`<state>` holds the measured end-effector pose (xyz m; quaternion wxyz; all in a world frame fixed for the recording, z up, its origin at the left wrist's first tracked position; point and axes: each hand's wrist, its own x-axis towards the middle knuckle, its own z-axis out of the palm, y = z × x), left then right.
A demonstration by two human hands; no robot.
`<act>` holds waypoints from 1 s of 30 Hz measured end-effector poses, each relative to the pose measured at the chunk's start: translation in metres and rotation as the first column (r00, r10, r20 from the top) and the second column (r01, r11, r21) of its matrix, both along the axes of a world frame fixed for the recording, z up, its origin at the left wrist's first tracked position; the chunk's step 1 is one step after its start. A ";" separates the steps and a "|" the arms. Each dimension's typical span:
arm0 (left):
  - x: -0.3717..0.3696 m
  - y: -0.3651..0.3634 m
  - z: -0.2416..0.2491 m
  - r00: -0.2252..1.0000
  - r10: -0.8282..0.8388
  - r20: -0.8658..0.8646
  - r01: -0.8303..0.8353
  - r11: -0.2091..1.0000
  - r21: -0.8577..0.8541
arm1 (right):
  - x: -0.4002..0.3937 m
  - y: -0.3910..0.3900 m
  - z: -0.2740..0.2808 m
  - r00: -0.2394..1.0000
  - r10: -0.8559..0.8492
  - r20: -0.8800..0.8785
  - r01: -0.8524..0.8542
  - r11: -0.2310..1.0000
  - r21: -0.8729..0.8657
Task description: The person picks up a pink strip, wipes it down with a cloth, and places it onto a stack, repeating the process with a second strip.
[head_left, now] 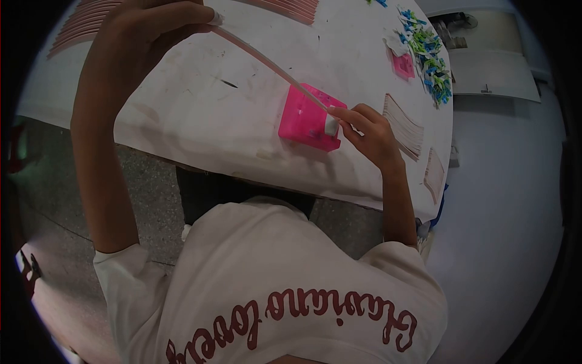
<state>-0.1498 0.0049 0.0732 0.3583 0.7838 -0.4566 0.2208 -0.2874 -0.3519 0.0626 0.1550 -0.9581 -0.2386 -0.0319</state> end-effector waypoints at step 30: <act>-0.043 -0.044 -0.044 0.957 0.147 -0.251 -0.109 0.981 0.159 | -0.028 -0.043 0.018 0.982 -0.123 -0.141 0.088 0.969 -0.231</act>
